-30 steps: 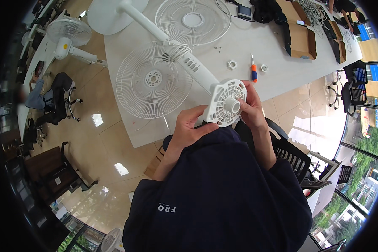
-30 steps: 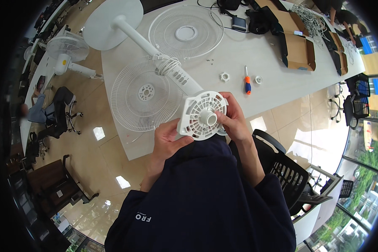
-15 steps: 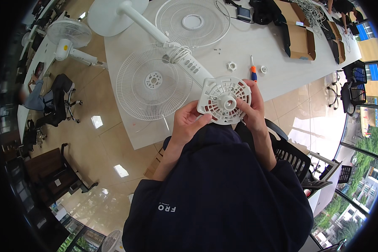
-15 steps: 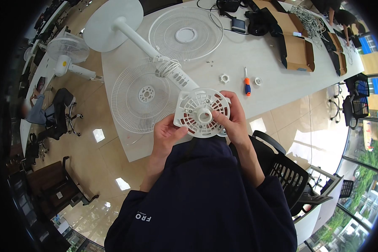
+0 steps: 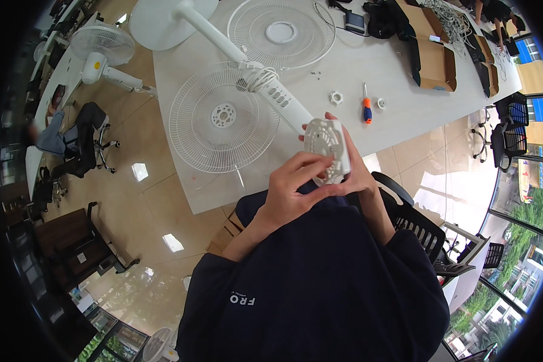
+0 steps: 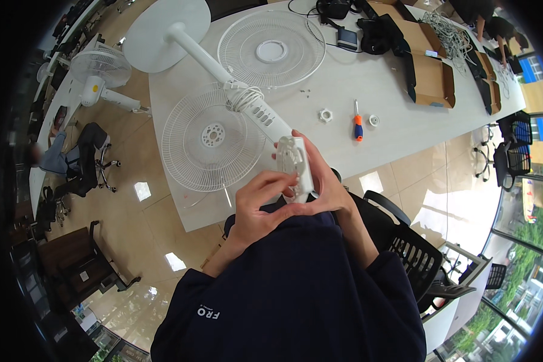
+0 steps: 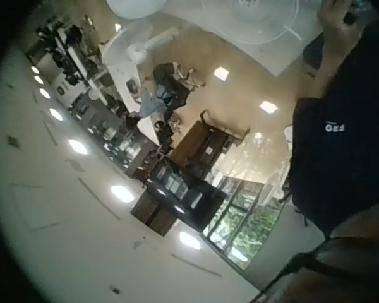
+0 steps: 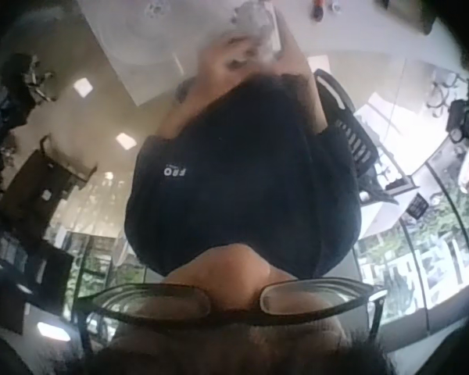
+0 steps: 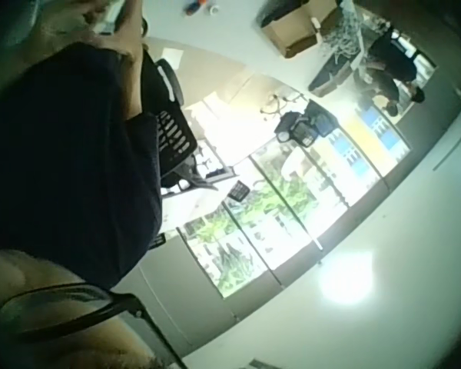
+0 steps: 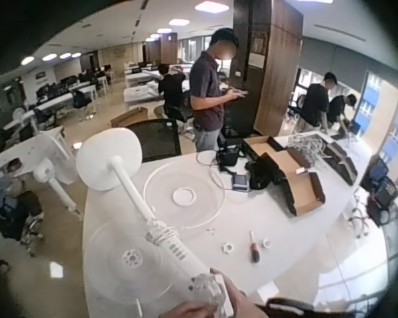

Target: Dismantling a standing electric fan for repair or cleaning on an office table.

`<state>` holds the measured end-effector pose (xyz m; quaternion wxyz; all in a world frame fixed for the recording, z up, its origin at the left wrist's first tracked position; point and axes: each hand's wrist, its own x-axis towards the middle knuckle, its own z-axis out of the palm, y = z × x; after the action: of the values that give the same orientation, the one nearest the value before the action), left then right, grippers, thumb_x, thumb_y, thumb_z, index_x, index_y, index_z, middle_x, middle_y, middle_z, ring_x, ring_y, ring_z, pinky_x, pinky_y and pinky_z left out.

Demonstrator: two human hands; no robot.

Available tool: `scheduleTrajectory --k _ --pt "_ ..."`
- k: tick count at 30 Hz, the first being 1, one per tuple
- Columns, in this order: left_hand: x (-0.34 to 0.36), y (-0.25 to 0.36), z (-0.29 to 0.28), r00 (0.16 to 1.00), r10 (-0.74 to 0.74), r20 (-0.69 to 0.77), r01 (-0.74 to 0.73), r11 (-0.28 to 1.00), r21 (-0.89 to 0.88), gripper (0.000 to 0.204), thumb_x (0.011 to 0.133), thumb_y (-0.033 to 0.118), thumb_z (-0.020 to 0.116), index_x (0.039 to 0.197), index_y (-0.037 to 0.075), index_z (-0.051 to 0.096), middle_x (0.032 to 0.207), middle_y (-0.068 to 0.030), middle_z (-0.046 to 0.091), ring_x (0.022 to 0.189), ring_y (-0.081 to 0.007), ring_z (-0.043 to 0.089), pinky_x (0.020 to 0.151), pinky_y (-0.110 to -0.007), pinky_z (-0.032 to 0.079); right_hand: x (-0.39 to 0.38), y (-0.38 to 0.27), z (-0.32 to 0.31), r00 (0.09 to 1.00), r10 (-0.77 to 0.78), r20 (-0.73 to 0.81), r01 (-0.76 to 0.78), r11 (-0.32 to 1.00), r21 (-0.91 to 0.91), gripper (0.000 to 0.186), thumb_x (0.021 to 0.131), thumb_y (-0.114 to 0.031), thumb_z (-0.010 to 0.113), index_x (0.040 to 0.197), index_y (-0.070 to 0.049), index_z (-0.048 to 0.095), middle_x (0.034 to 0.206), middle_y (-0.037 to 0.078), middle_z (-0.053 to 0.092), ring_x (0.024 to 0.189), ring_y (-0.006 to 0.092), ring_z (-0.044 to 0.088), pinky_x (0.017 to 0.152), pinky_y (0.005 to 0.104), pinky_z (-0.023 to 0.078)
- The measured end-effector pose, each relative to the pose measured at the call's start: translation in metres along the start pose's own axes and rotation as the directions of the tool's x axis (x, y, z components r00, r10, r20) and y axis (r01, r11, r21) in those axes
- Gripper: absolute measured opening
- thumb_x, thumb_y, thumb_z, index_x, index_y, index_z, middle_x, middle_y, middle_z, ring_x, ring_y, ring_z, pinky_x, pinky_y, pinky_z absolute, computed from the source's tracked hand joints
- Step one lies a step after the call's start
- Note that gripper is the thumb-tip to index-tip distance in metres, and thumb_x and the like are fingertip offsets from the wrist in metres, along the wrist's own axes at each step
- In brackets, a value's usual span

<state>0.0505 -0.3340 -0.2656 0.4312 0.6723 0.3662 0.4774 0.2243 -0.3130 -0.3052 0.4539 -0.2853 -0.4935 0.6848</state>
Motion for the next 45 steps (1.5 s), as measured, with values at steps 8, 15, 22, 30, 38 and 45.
scheduleTrajectory --k 8,15,22,30,38,45 --pt "-0.017 -0.043 -0.017 0.96 -0.195 -0.2 0.178 0.979 -0.104 0.023 0.081 0.006 0.066 0.104 0.0 0.064 0.102 -0.0082 0.064 0.088 -0.0175 0.061 0.079 -0.029 0.048 -0.005 0.014 -0.001 0.998 -0.036 0.047 0.008 0.867 0.498 0.127 0.05 -0.023 0.085 0.15 -0.018 0.007 0.138 0.028 0.037 0.124 0.0452 0.045 0.1 0.0522 0.043" --pt "-0.116 -0.218 -0.132 0.321 -0.192 -0.928 0.886 0.406 0.222 0.06 0.078 0.016 0.072 0.123 -0.003 0.038 0.131 -0.0192 0.036 0.122 -0.0299 0.033 0.099 -0.045 0.033 0.008 0.015 -0.001 0.976 -0.108 0.187 -0.082 0.614 0.785 0.121 0.045 -0.029 0.086 0.147 -0.022 0.021 0.14 0.034 0.029 0.119 0.0547 0.044 0.087 0.0575 0.052" --pt "-0.155 -0.286 -0.159 0.183 -0.788 -0.589 0.548 0.579 -0.604 0.049 0.08 0.005 0.063 0.123 -0.006 0.041 0.12 -0.0185 0.052 0.103 -0.032 0.057 0.088 -0.039 0.049 0.012 0.012 0.0 0.979 -0.019 0.204 -0.149 0.615 0.774 0.12 0.043 -0.027 0.084 0.146 -0.022 0.024 0.14 0.032 0.031 0.119 0.0535 0.045 0.087 0.0591 0.051" --pt "-0.147 -0.301 -0.154 0.229 -0.867 -0.442 0.143 0.479 -0.866 0.048 0.071 -0.009 0.045 0.119 -0.006 0.046 0.113 -0.0183 0.054 0.101 -0.0334 0.059 0.086 -0.044 0.054 0.006 0.019 0.003 0.985 0.062 0.162 -0.16 0.693 0.703 0.121 0.044 -0.043 0.082 0.147 -0.021 0.023 0.133 0.029 0.041 0.111 0.0503 0.053 0.089 0.0533 0.052" --pt "-0.125 -0.242 -0.149 0.242 -0.867 -0.436 0.03 0.456 -0.889 0.051 0.069 0.003 0.041 0.119 -0.006 0.044 0.117 -0.0197 0.053 0.105 -0.037 0.056 0.09 -0.054 0.051 0.015 0.016 0.008 0.987 0.132 0.092 -0.16 0.789 0.592 0.119 0.05 -0.053 0.079 0.148 -0.02 0.02 0.132 0.029 0.042 0.107 0.0484 0.056 0.086 0.0496 0.055" --pt "-0.185 -0.214 -0.177 0.141 -0.733 -0.665 -0.006 0.671 -0.741 0.045 0.069 0.004 0.043 0.112 -0.005 0.048 0.105 -0.0185 0.056 0.097 -0.0374 0.059 0.083 -0.052 0.054 0.017 0.035 0.006 0.976 0.203 0.083 -0.219 0.861 0.459 0.115 0.057 -0.051 0.076 0.149 -0.014 0.017 0.137 0.026 0.04 0.12 0.0414 0.049 0.099 0.0488 0.044"
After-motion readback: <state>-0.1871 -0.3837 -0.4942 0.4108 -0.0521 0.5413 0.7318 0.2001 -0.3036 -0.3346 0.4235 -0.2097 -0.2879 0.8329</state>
